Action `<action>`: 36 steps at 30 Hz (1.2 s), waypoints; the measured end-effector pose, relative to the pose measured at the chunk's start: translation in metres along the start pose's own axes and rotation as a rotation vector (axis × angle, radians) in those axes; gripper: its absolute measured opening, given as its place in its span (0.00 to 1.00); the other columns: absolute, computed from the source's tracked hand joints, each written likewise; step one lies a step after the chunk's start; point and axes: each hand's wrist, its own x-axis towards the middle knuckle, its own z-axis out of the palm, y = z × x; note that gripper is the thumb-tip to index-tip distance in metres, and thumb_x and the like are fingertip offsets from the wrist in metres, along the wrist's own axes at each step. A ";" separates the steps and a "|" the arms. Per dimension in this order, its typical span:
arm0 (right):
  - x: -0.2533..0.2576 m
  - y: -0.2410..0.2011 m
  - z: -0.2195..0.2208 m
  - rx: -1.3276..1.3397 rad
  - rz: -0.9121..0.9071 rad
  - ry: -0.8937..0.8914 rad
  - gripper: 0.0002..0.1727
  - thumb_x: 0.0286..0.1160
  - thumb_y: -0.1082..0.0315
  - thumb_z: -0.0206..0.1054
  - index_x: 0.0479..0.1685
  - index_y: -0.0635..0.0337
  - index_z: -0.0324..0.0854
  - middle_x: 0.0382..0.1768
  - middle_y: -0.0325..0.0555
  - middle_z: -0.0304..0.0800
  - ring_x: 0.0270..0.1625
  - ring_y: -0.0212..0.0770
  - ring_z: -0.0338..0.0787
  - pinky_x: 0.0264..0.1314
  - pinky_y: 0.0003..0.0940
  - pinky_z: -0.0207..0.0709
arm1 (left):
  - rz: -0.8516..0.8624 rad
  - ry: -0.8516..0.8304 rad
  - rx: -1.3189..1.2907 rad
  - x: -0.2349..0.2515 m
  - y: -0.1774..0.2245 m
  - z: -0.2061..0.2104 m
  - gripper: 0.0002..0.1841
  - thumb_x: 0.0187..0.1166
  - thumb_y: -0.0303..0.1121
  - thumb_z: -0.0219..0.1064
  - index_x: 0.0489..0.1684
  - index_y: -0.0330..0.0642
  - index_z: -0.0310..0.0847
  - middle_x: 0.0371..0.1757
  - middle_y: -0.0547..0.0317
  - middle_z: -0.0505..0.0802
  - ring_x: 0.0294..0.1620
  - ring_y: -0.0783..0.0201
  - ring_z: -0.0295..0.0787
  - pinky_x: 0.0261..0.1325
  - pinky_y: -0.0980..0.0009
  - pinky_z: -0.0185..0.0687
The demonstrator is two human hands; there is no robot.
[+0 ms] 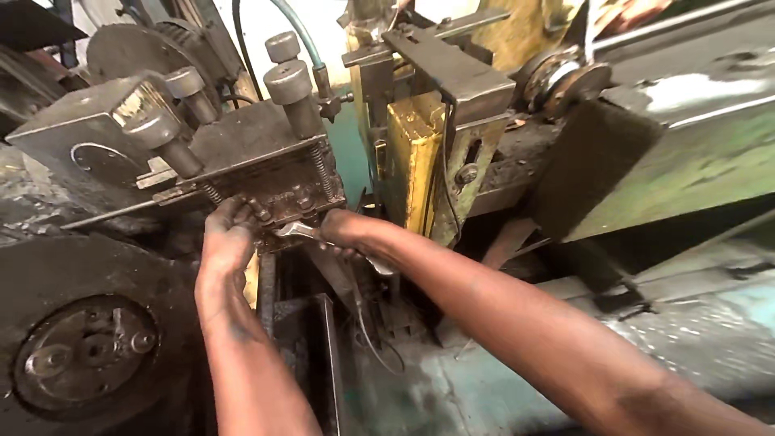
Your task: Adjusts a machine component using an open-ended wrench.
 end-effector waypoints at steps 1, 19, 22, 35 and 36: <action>0.001 -0.006 -0.002 -0.050 0.000 0.006 0.17 0.94 0.59 0.53 0.36 0.60 0.76 0.16 0.37 0.67 0.11 0.29 0.60 0.13 0.23 0.56 | -0.002 0.000 -0.014 0.000 -0.001 -0.001 0.20 0.89 0.21 0.51 0.79 0.31 0.67 0.72 0.45 0.82 0.65 0.69 0.82 0.69 0.73 0.77; -0.021 0.049 0.097 0.472 -0.134 -0.146 0.24 0.98 0.53 0.42 0.56 0.65 0.76 0.25 0.42 0.73 0.18 0.31 0.71 0.21 0.25 0.68 | -0.004 -0.018 -0.005 -0.003 -0.003 -0.002 0.19 0.93 0.27 0.48 0.79 0.33 0.67 0.71 0.48 0.82 0.63 0.68 0.83 0.69 0.69 0.78; -0.008 0.043 0.070 0.305 -0.115 -0.034 0.23 0.97 0.52 0.45 0.52 0.63 0.77 0.26 0.42 0.74 0.18 0.33 0.71 0.20 0.28 0.67 | -0.008 0.002 0.009 -0.005 -0.001 -0.001 0.19 0.94 0.29 0.48 0.78 0.32 0.68 0.71 0.47 0.82 0.63 0.69 0.83 0.69 0.70 0.78; 0.011 0.004 0.014 0.034 -0.044 0.023 0.17 0.94 0.59 0.52 0.38 0.60 0.76 0.20 0.38 0.69 0.14 0.30 0.63 0.17 0.25 0.59 | 0.007 -0.001 -0.032 0.002 -0.004 -0.003 0.19 0.93 0.27 0.48 0.77 0.31 0.68 0.70 0.47 0.82 0.62 0.70 0.83 0.68 0.73 0.78; 0.013 -0.001 0.010 -0.011 -0.057 0.023 0.17 0.94 0.60 0.52 0.39 0.61 0.78 0.23 0.39 0.71 0.17 0.31 0.65 0.20 0.26 0.61 | 0.010 -0.001 -0.029 0.002 -0.003 -0.003 0.19 0.93 0.27 0.48 0.77 0.30 0.68 0.70 0.47 0.81 0.62 0.70 0.83 0.68 0.73 0.78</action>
